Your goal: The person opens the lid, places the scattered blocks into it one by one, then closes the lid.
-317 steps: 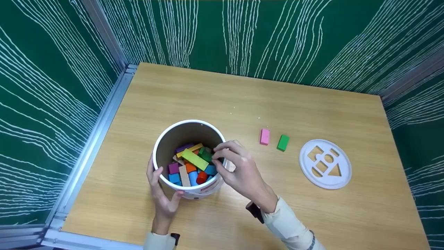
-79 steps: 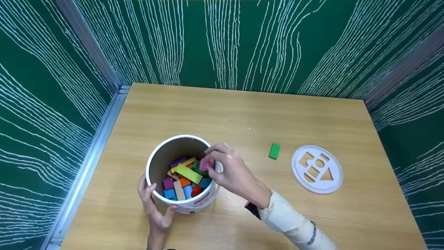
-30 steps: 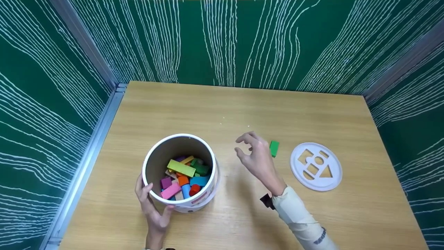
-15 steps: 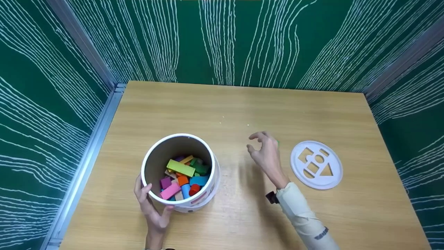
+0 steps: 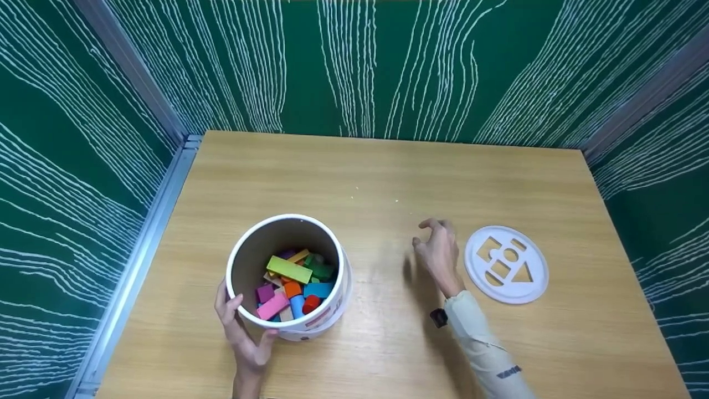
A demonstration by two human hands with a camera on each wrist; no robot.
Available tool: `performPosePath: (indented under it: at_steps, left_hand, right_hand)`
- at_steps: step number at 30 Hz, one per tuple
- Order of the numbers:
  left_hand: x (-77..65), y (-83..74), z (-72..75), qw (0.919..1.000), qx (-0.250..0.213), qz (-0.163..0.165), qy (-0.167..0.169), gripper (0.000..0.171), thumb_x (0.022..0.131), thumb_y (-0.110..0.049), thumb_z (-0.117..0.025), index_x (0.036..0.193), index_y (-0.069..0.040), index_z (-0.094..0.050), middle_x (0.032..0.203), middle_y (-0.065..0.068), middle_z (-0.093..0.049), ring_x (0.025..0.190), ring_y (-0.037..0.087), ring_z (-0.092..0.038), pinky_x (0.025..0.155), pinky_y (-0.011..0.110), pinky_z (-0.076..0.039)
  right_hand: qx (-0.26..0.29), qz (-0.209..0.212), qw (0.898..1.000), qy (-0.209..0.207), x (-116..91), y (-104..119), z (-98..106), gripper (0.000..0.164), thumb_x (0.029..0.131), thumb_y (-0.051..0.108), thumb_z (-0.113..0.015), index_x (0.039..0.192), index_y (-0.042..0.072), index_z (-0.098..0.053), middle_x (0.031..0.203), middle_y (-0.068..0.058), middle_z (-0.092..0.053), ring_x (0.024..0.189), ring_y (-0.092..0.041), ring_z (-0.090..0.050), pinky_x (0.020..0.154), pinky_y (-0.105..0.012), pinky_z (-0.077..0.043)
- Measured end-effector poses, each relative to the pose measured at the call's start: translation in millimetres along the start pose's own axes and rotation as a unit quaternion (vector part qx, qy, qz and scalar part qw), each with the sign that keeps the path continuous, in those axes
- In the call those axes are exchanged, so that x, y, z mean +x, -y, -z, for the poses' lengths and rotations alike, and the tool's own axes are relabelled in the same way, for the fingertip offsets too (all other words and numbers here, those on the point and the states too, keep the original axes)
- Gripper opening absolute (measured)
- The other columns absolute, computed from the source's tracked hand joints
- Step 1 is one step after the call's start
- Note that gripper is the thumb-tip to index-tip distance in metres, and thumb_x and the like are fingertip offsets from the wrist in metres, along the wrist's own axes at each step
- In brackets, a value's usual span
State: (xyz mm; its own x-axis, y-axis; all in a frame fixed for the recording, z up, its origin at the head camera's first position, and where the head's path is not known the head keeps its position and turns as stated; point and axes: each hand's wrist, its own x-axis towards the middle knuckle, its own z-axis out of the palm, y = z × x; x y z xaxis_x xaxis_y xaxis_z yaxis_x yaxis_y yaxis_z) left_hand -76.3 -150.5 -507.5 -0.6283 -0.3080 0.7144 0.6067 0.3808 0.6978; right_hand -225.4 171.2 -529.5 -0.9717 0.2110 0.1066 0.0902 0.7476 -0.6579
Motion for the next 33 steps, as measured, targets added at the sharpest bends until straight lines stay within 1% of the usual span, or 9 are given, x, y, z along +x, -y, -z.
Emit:
performPosePath:
  at_steps: [4,8,11,15,17,19,25,29,33]
  left_hand:
    - [0.2,0.2,0.3,1.0000,0.007,-0.001,0.002,0.069,0.074,-0.045,-0.061,0.114,0.005,-0.036,0.130,0.033,-0.023,0.119,0.043,-0.026,0.099,0.044,-0.030]
    - [0.7,-0.1,0.3,0.9999,0.010,-0.002,0.003,0.069,0.074,-0.045,-0.061,0.114,0.005,-0.036,0.130,0.033,-0.022,0.119,0.044,-0.025,0.099,0.043,-0.030]
    - [1.0,0.6,-0.5,1.0000,0.002,-0.008,-0.002,0.068,0.074,-0.044,-0.062,0.113,0.005,-0.037,0.130,0.034,-0.023,0.118,0.045,-0.026,0.099,0.043,-0.030]
    - [0.5,0.3,-0.9,0.9999,-0.001,-0.009,-0.005,0.067,0.073,-0.044,-0.062,0.112,0.006,-0.037,0.129,0.034,-0.023,0.118,0.043,-0.026,0.099,0.041,-0.030]
    - [0.4,-0.4,-0.6,1.0000,0.004,-0.005,-0.003,0.068,0.074,-0.044,-0.061,0.112,0.006,-0.037,0.130,0.033,-0.023,0.118,0.041,-0.026,0.099,0.039,-0.029]
    - [0.4,-0.8,-0.3,1.0000,0.008,-0.001,-0.001,0.068,0.074,-0.044,-0.061,0.112,0.006,-0.037,0.130,0.033,-0.023,0.119,0.041,-0.026,0.100,0.039,-0.030]
    - [-0.3,-1.0,0.6,0.9999,0.009,0.006,0.003,0.067,0.074,-0.044,-0.061,0.113,0.005,-0.036,0.131,0.032,-0.021,0.120,0.040,-0.025,0.100,0.038,-0.029]
    - [-1.0,-0.1,1.2,0.9999,0.008,0.013,0.006,0.067,0.074,-0.044,-0.062,0.114,0.004,-0.037,0.132,0.032,-0.021,0.121,0.040,-0.025,0.100,0.044,-0.028]
    - [-1.4,1.3,1.9,0.9998,0.003,0.016,0.008,0.067,0.073,-0.044,-0.062,0.114,0.003,-0.038,0.133,0.031,-0.021,0.121,0.040,-0.024,0.097,0.053,-0.027]
  right_hand:
    - [-0.020,-0.027,0.999,-0.005,2.5,-12.5,-3.0,0.033,0.070,0.011,-0.064,0.102,0.006,-0.060,0.111,-0.018,-0.048,0.088,-0.030,-0.047,0.060,-0.040,-0.044]
    - [-0.025,-0.034,0.999,-0.010,6.2,-25.0,-5.9,0.040,0.068,0.011,-0.064,0.107,0.006,-0.058,0.111,-0.021,-0.045,0.093,-0.035,-0.045,0.065,-0.043,-0.044]
    - [-0.038,-0.030,0.999,0.003,8.4,-36.0,-9.2,0.045,0.068,0.011,-0.063,0.112,0.006,-0.055,0.109,-0.023,-0.043,0.097,-0.037,-0.043,0.071,-0.046,-0.043]
    - [-0.054,-0.029,0.998,0.030,9.5,-49.5,-15.4,0.050,0.067,0.008,-0.059,0.117,0.004,-0.053,0.105,-0.025,-0.042,0.093,-0.038,-0.042,0.072,-0.048,-0.042]
    - [-0.060,-0.029,0.997,0.038,9.7,-53.3,-18.2,0.049,0.067,0.008,-0.058,0.115,0.003,-0.054,0.104,-0.026,-0.042,0.091,-0.039,-0.042,0.071,-0.049,-0.041]
    - [-0.065,-0.028,0.997,0.042,10.2,-55.8,-20.4,0.043,0.068,0.008,-0.058,0.111,0.002,-0.056,0.102,-0.026,-0.042,0.090,-0.040,-0.043,0.069,-0.050,-0.041]
    - [-0.071,-0.007,0.997,0.011,14.0,-58.2,-24.0,0.026,0.071,0.009,-0.063,0.096,0.002,-0.062,0.092,-0.022,-0.050,0.083,-0.038,-0.049,0.063,-0.048,-0.044]
    - [-0.062,-0.008,0.998,-0.013,16.6,-57.7,-23.3,0.020,0.069,0.007,-0.066,0.088,0.001,-0.063,0.084,-0.019,-0.055,0.076,-0.032,-0.053,0.061,-0.043,-0.046]
    - [-0.049,0.001,0.998,-0.025,17.2,-58.5,-22.1,0.020,0.067,0.000,-0.064,0.087,-0.002,-0.061,0.078,-0.019,-0.058,0.070,-0.030,-0.055,0.059,-0.041,-0.046]
